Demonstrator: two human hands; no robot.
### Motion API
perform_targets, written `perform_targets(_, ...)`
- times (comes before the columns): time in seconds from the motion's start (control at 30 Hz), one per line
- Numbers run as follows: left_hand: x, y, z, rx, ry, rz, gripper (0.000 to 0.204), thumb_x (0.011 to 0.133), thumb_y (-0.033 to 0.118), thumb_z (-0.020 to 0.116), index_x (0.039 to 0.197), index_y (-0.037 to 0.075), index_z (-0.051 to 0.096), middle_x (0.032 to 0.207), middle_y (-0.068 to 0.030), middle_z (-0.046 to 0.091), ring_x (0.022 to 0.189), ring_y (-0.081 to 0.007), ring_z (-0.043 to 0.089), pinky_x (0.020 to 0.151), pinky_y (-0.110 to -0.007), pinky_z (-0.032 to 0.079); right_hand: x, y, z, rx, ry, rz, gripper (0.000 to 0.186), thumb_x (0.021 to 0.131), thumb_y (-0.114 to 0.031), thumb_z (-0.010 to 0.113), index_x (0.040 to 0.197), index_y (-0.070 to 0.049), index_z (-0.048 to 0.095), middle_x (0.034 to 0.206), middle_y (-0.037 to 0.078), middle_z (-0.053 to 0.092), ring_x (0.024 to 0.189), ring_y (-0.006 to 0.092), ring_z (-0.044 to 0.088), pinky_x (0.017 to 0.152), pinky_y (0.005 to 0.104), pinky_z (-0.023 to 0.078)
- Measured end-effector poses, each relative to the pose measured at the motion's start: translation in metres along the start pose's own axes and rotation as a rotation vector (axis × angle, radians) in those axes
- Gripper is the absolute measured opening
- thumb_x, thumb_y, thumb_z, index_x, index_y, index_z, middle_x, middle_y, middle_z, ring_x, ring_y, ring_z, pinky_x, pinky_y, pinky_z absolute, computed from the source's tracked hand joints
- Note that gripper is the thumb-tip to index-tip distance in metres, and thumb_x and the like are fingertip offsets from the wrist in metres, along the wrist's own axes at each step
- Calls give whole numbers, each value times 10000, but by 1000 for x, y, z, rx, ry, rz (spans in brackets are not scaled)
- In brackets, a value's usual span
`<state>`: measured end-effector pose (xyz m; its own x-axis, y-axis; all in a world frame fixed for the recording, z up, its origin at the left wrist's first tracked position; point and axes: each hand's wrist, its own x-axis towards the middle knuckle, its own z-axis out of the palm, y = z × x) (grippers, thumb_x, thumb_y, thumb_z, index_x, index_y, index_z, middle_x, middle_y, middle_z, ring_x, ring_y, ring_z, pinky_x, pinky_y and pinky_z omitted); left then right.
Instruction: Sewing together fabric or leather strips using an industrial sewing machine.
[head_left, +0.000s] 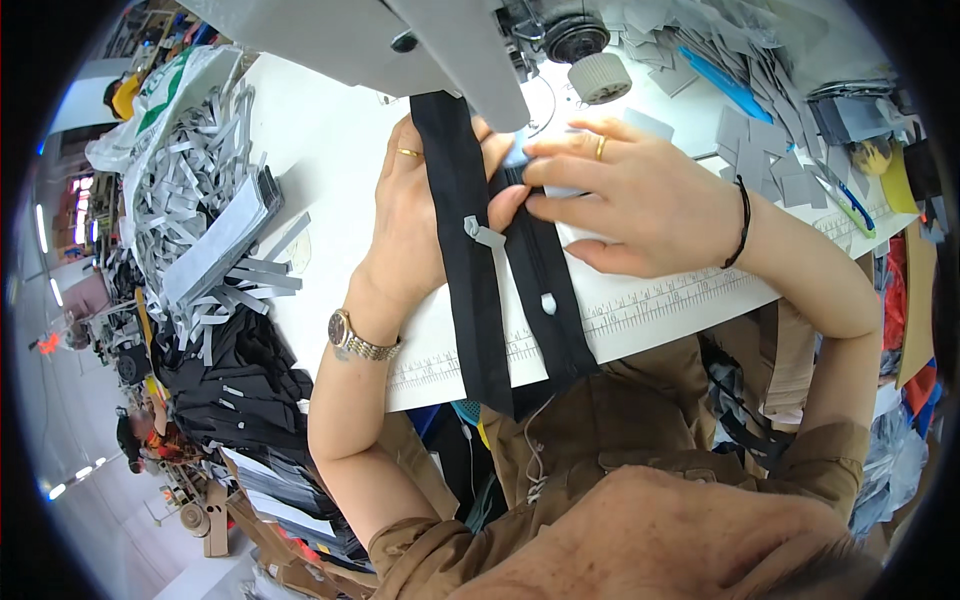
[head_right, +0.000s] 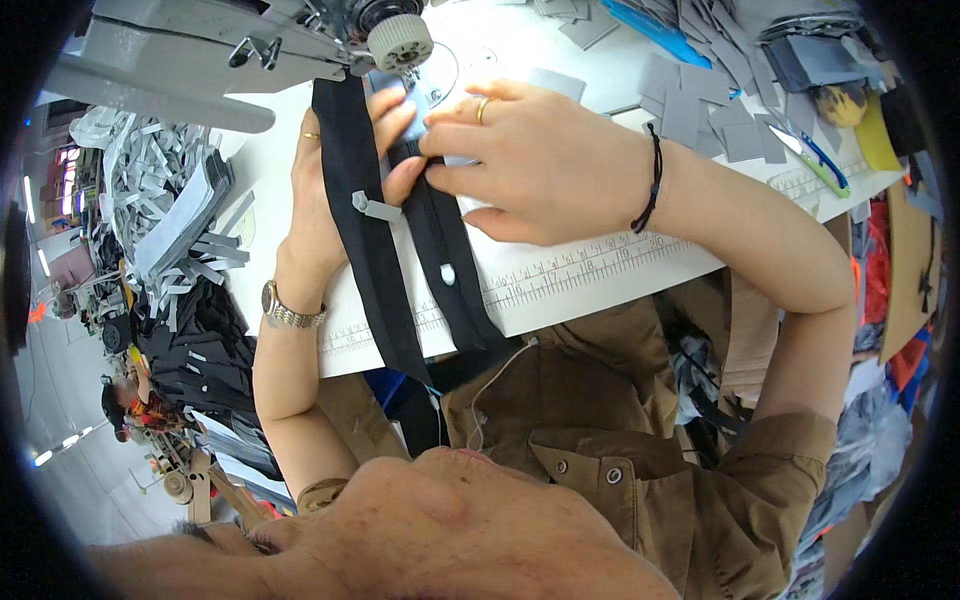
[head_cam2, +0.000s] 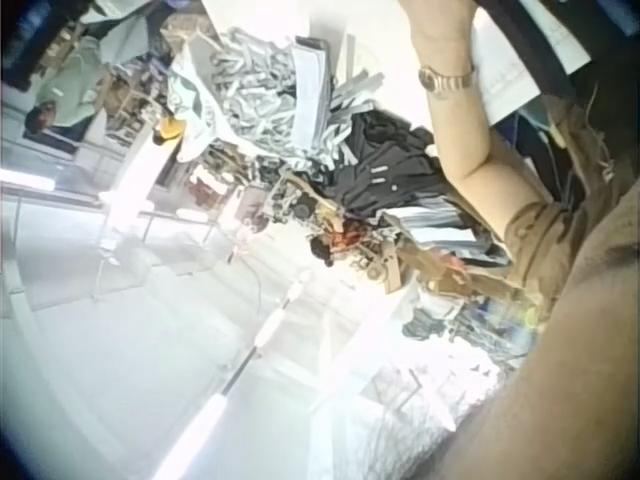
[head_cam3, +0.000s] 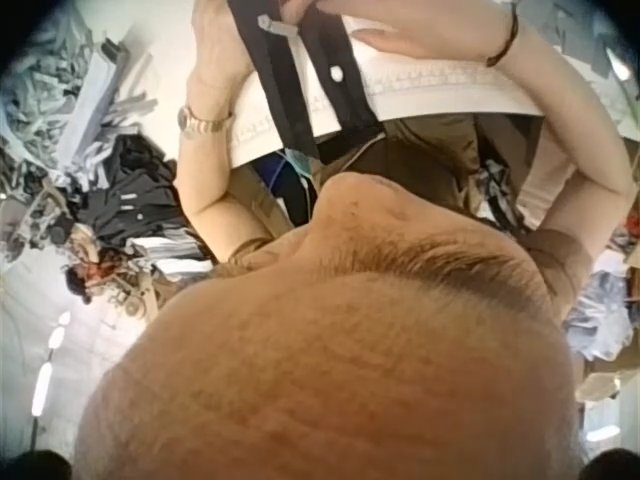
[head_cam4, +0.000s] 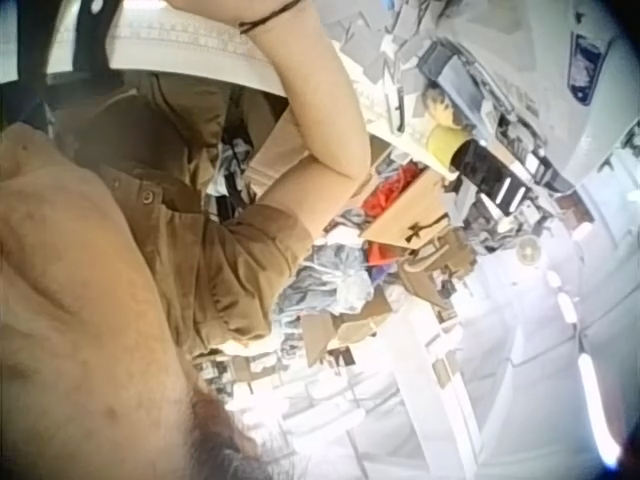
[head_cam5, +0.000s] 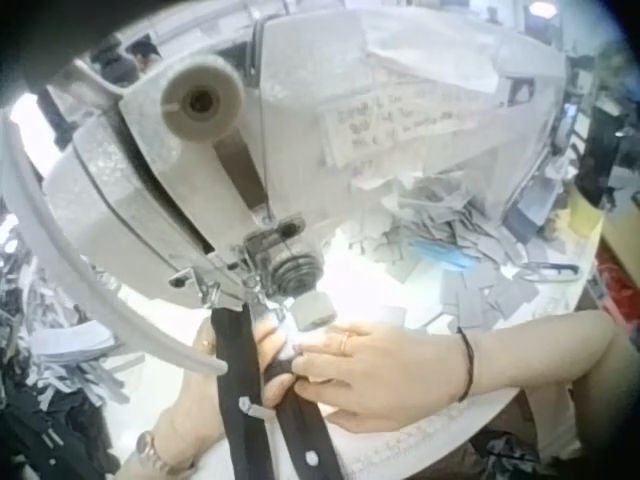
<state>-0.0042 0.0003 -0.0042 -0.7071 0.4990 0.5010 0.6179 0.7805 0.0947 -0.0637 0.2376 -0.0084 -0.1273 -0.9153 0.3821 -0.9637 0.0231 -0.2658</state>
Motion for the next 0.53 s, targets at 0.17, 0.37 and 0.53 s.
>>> perform_targets(0.17,-1,-2,4,-92,6,-120,300,851,207,746,1105,50,722,987,-100,686,1058,-330,580,971,-435,456,6,11,1,-45,105,9,306,737,-222,766,968,-47,668,1122,75,588,1023,251,615,939,392,481)
perform_targets(0.37,-1,-2,3,-11,-7,-97,321,856,188,739,1156,77,717,1037,-97,704,1081,-325,579,979,-421,456,5,14,2,-83,95,19,357,774,-252,768,1043,-41,666,1083,74,576,961,245,619,865,368,496)
perform_targets(0.53,1,1,2,-34,1,-124,312,865,192,728,1159,89,717,1049,-98,704,1092,-315,578,1001,-414,446,3,12,5,-120,123,17,428,774,-287,771,1119,-55,673,1100,81,572,981,253,615,917,379,469)
